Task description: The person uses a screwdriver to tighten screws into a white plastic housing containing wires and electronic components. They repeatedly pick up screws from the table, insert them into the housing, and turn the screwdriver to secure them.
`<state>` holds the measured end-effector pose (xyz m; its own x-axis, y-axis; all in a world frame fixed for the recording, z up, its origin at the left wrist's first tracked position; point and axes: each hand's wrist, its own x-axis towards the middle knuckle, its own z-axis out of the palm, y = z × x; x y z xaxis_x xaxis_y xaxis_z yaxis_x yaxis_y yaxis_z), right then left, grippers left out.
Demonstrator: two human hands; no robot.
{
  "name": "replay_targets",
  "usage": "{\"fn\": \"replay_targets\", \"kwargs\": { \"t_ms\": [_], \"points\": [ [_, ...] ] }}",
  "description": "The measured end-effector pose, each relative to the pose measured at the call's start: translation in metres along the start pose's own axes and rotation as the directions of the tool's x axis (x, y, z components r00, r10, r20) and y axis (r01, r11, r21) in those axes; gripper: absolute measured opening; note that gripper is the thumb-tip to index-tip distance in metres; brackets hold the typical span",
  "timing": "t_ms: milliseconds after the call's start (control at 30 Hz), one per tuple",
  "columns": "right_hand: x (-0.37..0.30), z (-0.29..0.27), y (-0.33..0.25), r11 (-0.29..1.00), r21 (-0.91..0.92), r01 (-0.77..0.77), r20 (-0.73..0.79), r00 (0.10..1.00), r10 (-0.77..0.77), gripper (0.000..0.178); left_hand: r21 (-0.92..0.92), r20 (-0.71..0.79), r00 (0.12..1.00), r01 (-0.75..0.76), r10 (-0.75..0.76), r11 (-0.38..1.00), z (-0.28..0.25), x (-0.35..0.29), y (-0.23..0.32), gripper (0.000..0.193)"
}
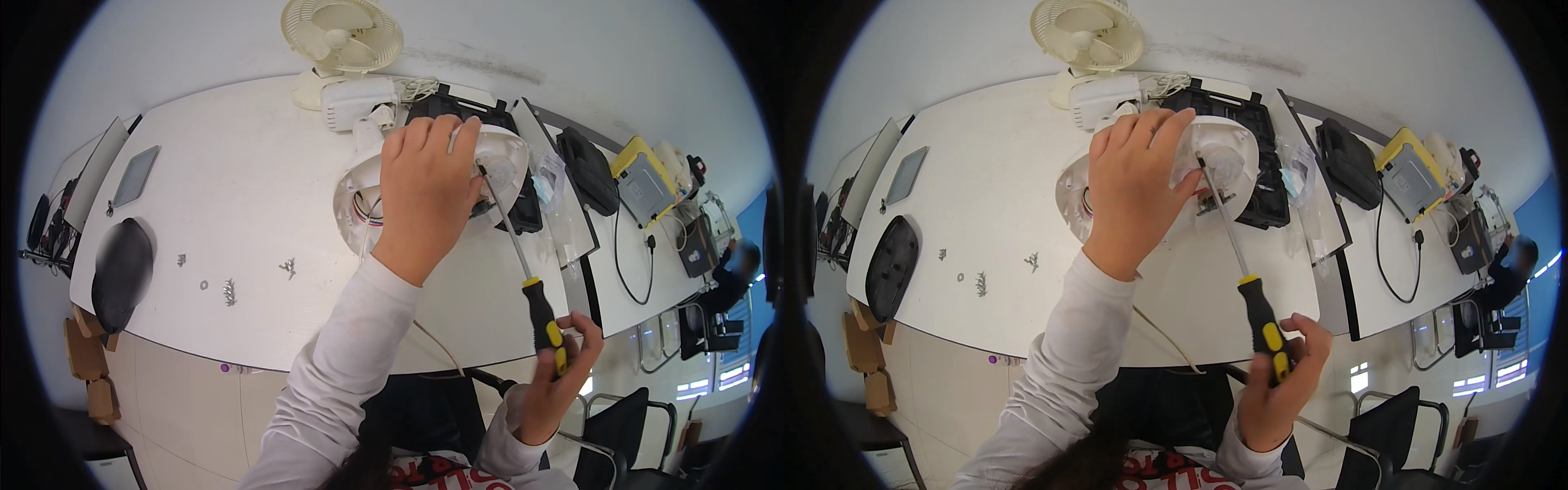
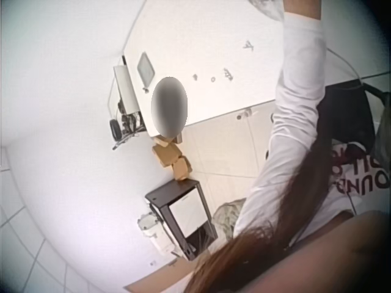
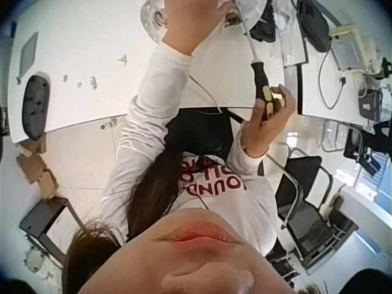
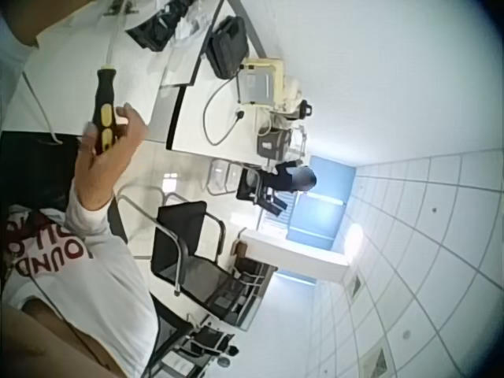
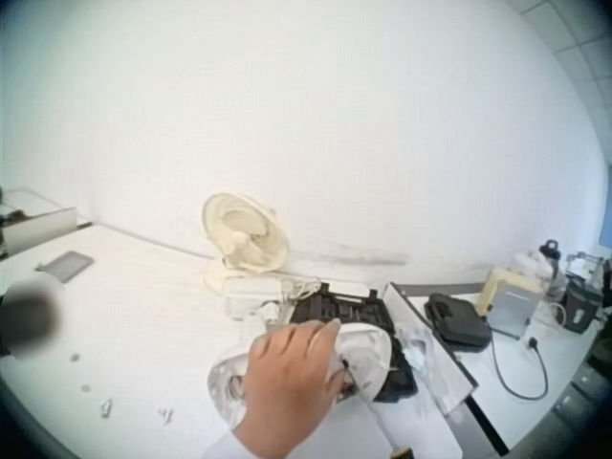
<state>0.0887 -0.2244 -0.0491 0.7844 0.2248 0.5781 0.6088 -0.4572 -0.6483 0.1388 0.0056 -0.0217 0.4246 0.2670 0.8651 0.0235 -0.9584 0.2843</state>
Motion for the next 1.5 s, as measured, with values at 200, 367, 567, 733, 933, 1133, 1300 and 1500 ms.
{"fn": "replay_targets", "kwargs": {
  "t_ms": [200,367,567,733,933,1133,1300,1500],
  "points": [
    [-0.001,0.004,0.002,0.988,-0.011,0.151,0.026,0.988,-0.151,0.064,-0.004,0.004,1.000,0.006,-0.006,1.000,-0.001,0.000,-0.002,0.060],
    [0.007,-0.004,-0.019,0.985,0.013,-0.170,-0.108,0.979,0.170,0.022,0.001,0.008,1.000,0.008,-0.008,1.000,0.000,-0.001,0.001,0.060],
    [0.003,0.001,-0.009,0.991,-0.129,-0.021,-0.097,0.995,0.008,0.037,0.008,0.008,1.000,0.008,-0.008,1.000,0.000,-0.001,0.000,0.060],
    [0.003,-0.002,-0.003,0.984,-0.172,0.047,-0.078,0.995,-0.061,0.050,0.015,0.003,1.000,0.010,-0.011,1.000,0.000,-0.001,0.000,0.060],
    [0.009,-0.012,0.002,0.983,-0.177,0.046,-0.026,0.998,-0.052,0.048,-0.010,-0.006,1.000,0.005,-0.005,1.000,0.002,0.001,0.002,0.060],
    [0.007,-0.003,-0.019,0.989,-0.025,0.147,-0.055,0.987,-0.148,0.055,0.004,0.005,1.000,0.011,-0.011,1.000,-0.001,-0.001,0.000,0.060],
    [0.010,-0.016,-0.014,0.988,-0.073,-0.133,-0.128,0.984,0.123,0.030,-0.020,-0.009,1.000,0.008,-0.008,1.000,0.002,0.001,0.001,0.061],
    [0.014,-0.013,-0.018,0.984,0.023,0.176,-0.105,0.979,-0.173,0.042,-0.007,0.011,1.000,0.007,-0.007,1.000,0.000,0.000,0.001,0.061]
  ]
}}
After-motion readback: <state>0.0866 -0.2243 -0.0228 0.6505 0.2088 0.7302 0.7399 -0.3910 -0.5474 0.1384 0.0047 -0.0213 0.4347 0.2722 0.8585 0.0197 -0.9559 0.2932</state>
